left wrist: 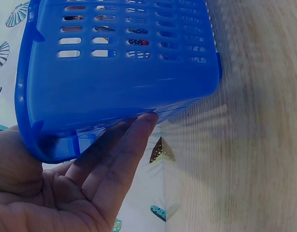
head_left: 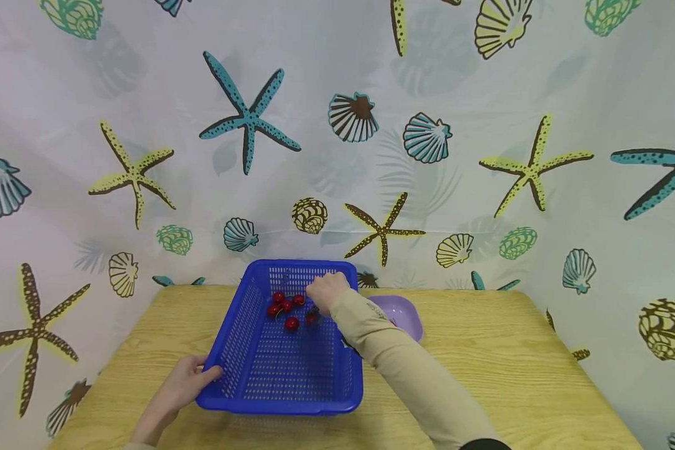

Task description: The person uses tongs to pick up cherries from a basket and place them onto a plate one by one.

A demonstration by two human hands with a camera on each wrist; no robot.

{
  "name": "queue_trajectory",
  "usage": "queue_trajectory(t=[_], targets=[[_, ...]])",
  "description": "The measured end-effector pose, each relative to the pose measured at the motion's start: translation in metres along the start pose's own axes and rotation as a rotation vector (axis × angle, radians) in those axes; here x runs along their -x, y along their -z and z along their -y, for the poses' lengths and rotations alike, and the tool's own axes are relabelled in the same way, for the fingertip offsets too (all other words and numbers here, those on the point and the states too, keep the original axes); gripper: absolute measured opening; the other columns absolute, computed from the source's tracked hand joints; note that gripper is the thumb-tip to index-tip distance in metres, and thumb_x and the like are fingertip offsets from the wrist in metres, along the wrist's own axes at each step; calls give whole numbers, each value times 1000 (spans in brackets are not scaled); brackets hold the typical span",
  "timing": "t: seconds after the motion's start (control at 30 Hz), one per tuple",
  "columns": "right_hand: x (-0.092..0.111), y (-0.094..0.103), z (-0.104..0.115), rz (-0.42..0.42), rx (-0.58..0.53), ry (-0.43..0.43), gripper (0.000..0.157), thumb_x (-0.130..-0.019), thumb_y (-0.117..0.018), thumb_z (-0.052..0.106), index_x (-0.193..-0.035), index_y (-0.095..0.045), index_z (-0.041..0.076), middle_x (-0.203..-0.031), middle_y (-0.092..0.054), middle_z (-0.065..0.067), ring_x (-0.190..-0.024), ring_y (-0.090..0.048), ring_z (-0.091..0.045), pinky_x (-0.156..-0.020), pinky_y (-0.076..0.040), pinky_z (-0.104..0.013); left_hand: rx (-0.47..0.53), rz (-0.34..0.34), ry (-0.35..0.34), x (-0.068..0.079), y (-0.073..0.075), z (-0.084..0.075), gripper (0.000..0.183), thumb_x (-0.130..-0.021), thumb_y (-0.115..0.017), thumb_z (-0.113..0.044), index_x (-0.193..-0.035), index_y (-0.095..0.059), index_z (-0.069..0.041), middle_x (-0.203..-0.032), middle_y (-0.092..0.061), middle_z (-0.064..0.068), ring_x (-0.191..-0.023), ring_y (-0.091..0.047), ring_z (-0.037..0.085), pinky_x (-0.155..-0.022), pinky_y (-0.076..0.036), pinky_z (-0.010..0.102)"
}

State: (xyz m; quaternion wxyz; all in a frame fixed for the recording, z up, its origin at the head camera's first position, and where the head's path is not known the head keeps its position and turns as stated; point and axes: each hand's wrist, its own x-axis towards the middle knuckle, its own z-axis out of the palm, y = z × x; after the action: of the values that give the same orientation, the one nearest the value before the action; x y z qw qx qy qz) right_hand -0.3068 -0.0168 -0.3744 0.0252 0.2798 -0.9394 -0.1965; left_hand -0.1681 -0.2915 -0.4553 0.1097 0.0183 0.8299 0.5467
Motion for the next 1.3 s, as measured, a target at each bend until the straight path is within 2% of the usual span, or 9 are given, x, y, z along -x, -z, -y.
queue_trajectory(t=[0.33,0.53,0.63,0.73,0.87,1.0,1.13,1.23,1.3], targets=[[3,-6,-9,13,-78,-12,20,-89,-74,19,-109,-75,22,-108,-74,1,-93,-70,-21,-79,-60,-40,-4,1,-15,-2,0,0,49,-98,-51,-10,-130,-47,27,-97,-75,27,-79,-76,23,-68,-62,30],[13,-9,-18,-21,-185,-23,6,-88,-75,22,-93,-73,18,-97,-74,0,-85,-69,-22,-78,-59,-43,-16,-2,-8,-2,0,0,49,-98,-51,-10,-130,-47,27,-98,-75,27,-80,-76,24,-68,-62,31],[20,-9,-23,-47,-265,-20,7,-87,-76,22,-90,-74,17,-94,-75,-1,-81,-69,-23,-75,-59,-44,-16,0,-10,-2,0,-1,49,-98,-51,-10,-130,-47,27,-98,-75,27,-80,-76,24,-68,-62,31],[27,-10,-28,-66,-340,-17,14,-87,-77,24,-98,-77,16,-99,-76,-2,-83,-71,-25,-75,-59,-44,-12,6,-14,-1,0,-1,49,-98,-51,-10,-129,-47,27,-97,-75,27,-80,-76,23,-68,-62,31],[35,-14,-34,-74,-421,-20,26,-89,-76,26,-112,-77,16,-111,-76,-5,-95,-72,-29,-79,-59,-45,-13,5,-18,-1,0,-1,49,-98,-51,-10,-129,-46,28,-96,-75,27,-78,-76,22,-67,-62,30],[43,-18,-38,-82,-488,-32,31,-90,-75,26,-119,-75,16,-119,-74,-6,-100,-71,-30,-75,-59,-42,-21,-5,-11,-1,0,-1,49,-98,-52,-10,-130,-47,27,-96,-75,27,-78,-76,22,-67,-62,31],[53,-20,-42,-115,-587,-25,30,-90,-74,23,-119,-76,12,-119,-75,-10,-77,-71,-23,-58,-52,-31,-27,-12,-4,-1,0,0,48,-98,-52,-10,-129,-48,27,-96,-75,26,-78,-76,22,-67,-62,30],[61,-23,-45,-159,-649,3,30,-91,-74,21,-118,-75,8,-109,-78,-12,-58,-60,-12,-49,-41,-24,-29,-18,-6,-1,0,0,48,-97,-52,-9,-129,-48,27,-95,-75,26,-77,-76,23,-67,-62,30],[66,-26,-46,-186,-676,17,30,-91,-74,20,-117,-75,6,-98,-79,-11,-54,-51,-8,-48,-34,-21,-37,-28,-1,0,-1,-1,48,-97,-52,-9,-128,-49,27,-94,-75,26,-77,-76,23,-66,-61,30]])
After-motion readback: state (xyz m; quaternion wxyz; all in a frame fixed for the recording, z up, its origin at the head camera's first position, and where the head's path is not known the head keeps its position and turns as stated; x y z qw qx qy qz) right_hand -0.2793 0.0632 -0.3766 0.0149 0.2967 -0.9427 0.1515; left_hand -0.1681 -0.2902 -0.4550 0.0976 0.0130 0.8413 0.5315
